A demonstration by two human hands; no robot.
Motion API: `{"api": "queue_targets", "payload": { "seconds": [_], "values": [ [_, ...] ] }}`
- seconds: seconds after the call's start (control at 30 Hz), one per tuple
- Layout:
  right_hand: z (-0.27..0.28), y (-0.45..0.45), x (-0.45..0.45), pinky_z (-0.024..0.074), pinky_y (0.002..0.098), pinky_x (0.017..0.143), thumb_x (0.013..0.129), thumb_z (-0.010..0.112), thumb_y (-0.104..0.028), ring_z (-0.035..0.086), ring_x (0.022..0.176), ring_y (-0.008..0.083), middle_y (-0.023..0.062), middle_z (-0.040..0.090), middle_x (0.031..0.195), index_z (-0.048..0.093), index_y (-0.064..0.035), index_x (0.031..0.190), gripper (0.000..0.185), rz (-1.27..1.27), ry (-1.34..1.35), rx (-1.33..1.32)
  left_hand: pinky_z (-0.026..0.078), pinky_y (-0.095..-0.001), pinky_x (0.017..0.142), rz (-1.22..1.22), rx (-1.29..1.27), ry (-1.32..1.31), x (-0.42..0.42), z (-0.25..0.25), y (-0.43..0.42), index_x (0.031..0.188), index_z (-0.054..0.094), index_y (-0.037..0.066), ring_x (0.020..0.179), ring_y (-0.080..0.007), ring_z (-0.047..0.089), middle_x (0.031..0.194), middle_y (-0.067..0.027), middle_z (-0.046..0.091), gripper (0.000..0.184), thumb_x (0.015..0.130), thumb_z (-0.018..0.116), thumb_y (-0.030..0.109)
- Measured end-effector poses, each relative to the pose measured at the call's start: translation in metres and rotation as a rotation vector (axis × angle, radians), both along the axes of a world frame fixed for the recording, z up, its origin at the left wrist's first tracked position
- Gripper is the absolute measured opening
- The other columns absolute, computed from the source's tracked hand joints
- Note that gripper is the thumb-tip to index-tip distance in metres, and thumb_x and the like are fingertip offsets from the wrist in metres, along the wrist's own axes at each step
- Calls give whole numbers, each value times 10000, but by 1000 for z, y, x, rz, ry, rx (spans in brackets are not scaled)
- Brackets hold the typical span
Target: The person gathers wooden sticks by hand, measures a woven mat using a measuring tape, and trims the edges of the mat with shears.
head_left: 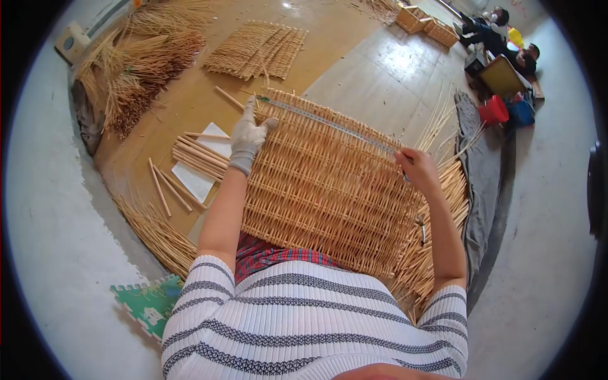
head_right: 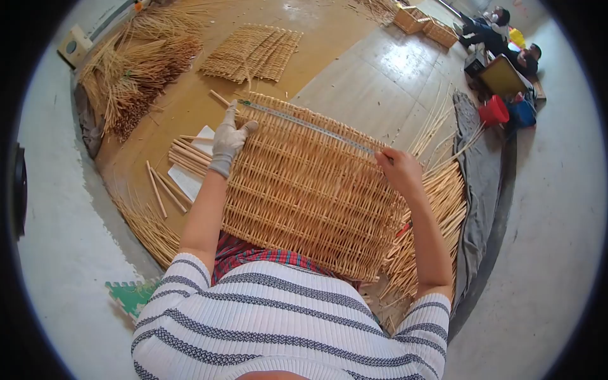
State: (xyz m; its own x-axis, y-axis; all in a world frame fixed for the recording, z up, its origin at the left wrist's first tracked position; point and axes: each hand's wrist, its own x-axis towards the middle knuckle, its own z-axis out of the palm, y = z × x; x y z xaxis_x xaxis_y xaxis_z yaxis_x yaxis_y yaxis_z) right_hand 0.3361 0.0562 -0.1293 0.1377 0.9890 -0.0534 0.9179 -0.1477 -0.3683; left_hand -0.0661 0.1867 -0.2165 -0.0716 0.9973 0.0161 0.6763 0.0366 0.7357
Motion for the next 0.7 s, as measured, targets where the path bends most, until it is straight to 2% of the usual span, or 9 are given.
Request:
{"api": "queue_targets", "payload": {
  "seconds": [0.03,0.13,0.27,0.33,0.4,0.43,0.5,0.57,0.7],
  "values": [
    [3,-2,-1,504,415,650,944,601,-452,671,700,310,145,671,716,739,-90,916,389,-19,1,-11,502,-449,904,-3,91,-53,0,-3,-1,1529,387,158,1054,-392,669,1132,-224,702,923,785,804,511],
    [13,-8,12,514,413,653,941,614,-445,680,694,306,145,675,720,742,-85,899,384,-128,17,-22,498,-405,941,-154,210,-52,-12,-15,17,1470,471,100,1075,-332,673,1227,-204,678,772,827,810,359],
    [11,-38,64,518,400,652,934,629,-493,679,675,286,111,692,708,760,-97,889,419,-142,45,-15,482,-379,1001,-131,-39,-467,4,2,7,1528,390,129,1152,-274,629,1350,-148,620,805,857,797,307],
    [8,-44,72,516,394,647,930,634,-514,676,663,275,96,699,706,766,-103,891,434,-144,95,0,489,-365,994,-175,31,-210,1,2,13,1537,375,145,1179,-263,614,1340,-141,622,807,865,788,316],
    [10,-54,91,461,332,588,926,677,-492,599,595,163,76,660,690,761,-65,914,436,-191,98,-15,502,-338,987,-239,119,41,-7,-7,22,1545,366,180,1261,-242,562,1355,-133,608,758,903,752,296],
    [6,-52,100,461,332,588,926,677,-492,599,595,163,76,660,690,761,-65,914,436,-212,111,-16,502,-338,987,-261,117,53,3,18,14,1545,366,180,1261,-242,562,1355,-133,608,758,903,752,296],
    [7,-65,135,525,383,679,893,658,-585,696,715,243,79,740,825,781,-119,911,483,-302,95,-208,493,-358,1015,-136,-396,-222,28,61,-10,1549,361,189,1320,-258,515,1456,-137,533,713,935,713,279],
    [-18,-91,157,529,392,704,871,655,-629,705,788,239,93,740,863,779,-113,928,534,-367,134,-43,484,-366,1025,-428,-168,-454,12,12,17,1558,351,210,1326,-268,506,1524,-140,461,697,951,689,275],
    [-32,-92,153,536,392,774,844,641,-685,702,882,227,58,750,921,783,-149,1001,577,-418,43,-34,506,-405,989,-302,-98,24,-6,-3,38,1587,290,237,1250,-277,566,1448,-146,532,819,916,726,412]
  ]
}}
